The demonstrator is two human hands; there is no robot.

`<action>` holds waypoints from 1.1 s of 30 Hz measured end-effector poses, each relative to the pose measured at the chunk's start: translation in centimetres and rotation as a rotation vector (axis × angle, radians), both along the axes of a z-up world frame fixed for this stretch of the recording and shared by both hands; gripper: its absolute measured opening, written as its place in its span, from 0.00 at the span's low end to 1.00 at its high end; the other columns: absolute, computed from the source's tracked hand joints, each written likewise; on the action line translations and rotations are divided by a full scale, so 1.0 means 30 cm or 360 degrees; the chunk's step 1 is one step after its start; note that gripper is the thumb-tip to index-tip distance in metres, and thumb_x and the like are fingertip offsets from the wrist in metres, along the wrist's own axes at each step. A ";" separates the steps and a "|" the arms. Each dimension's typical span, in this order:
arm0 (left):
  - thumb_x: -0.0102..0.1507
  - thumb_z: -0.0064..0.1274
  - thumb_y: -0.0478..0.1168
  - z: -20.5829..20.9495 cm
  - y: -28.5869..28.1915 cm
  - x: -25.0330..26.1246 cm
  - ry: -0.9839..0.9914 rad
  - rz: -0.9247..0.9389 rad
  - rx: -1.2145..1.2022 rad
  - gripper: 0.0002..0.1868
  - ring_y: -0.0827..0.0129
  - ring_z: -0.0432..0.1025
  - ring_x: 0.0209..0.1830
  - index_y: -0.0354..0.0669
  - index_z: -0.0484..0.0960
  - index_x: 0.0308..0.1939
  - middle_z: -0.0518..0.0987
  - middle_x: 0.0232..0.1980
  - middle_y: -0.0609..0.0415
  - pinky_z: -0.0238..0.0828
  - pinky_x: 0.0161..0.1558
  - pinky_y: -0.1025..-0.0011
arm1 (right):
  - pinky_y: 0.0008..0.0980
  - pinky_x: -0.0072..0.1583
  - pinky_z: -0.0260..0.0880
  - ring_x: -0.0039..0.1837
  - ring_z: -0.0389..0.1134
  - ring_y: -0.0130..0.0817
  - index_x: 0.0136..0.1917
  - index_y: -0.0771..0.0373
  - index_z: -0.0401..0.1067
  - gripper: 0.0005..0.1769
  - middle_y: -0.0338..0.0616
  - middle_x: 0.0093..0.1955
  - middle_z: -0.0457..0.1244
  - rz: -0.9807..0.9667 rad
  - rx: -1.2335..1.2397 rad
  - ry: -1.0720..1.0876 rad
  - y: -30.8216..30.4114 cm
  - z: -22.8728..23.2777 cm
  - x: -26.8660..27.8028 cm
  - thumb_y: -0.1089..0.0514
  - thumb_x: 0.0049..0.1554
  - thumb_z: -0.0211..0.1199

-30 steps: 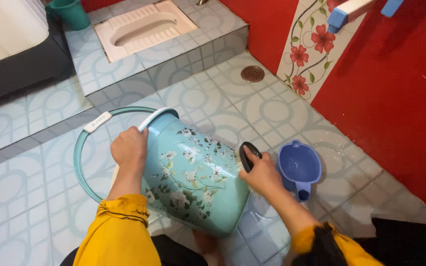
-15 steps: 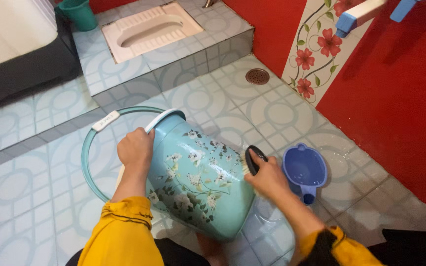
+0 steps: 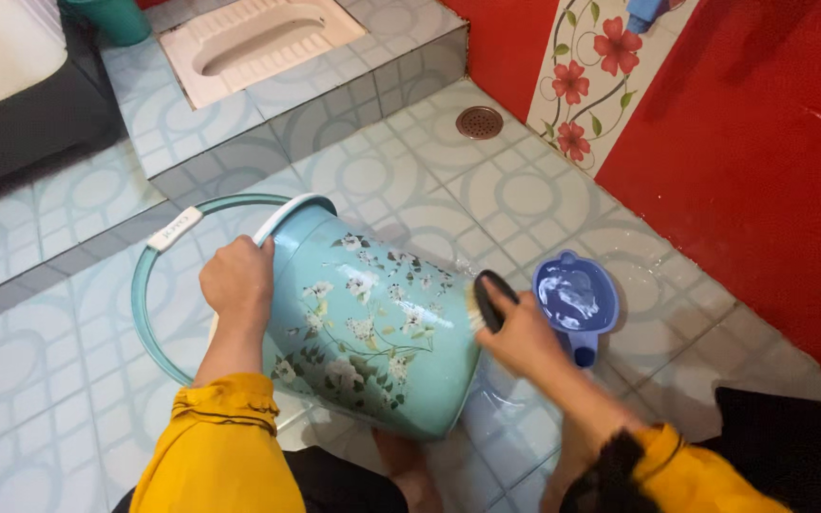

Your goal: The person scrubs the inside and outside of a light blue bucket using a brush. They pour out water from the bucket and continue scrubbing the exterior surface while sitting on the floor.

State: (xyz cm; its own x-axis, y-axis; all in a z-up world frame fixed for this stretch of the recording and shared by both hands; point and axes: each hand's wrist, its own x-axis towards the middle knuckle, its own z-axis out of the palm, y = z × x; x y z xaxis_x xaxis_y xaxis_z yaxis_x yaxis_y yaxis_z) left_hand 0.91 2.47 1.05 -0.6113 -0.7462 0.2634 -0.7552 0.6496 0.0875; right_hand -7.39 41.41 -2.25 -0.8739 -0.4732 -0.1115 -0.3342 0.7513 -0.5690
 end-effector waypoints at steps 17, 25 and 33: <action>0.66 0.53 0.60 0.015 -0.010 -0.037 -0.0040 -0.0042 0.0061 0.24 0.43 0.79 0.37 0.41 0.87 0.38 0.84 0.36 0.39 0.75 0.39 0.52 | 0.55 0.63 0.66 0.67 0.60 0.63 0.77 0.34 0.61 0.54 0.64 0.72 0.53 0.0322 -0.0039 0.0362 0.105 -0.032 0.160 0.57 0.40 0.75; 0.66 0.54 0.59 0.002 0.001 -0.019 0.0021 -0.0091 -0.0031 0.24 0.44 0.79 0.37 0.40 0.87 0.37 0.84 0.35 0.39 0.75 0.39 0.52 | 0.57 0.60 0.67 0.66 0.61 0.63 0.74 0.31 0.61 0.48 0.64 0.71 0.52 0.0687 -0.0094 0.0748 0.022 -0.025 0.251 0.48 0.42 0.76; 0.65 0.56 0.58 -0.014 0.011 -0.023 0.0071 -0.0009 -0.0007 0.23 0.44 0.79 0.35 0.41 0.87 0.35 0.83 0.33 0.39 0.75 0.38 0.53 | 0.48 0.64 0.69 0.66 0.64 0.56 0.77 0.31 0.59 0.48 0.58 0.70 0.54 0.0105 0.0251 0.0143 -0.082 0.117 0.045 0.49 0.46 0.70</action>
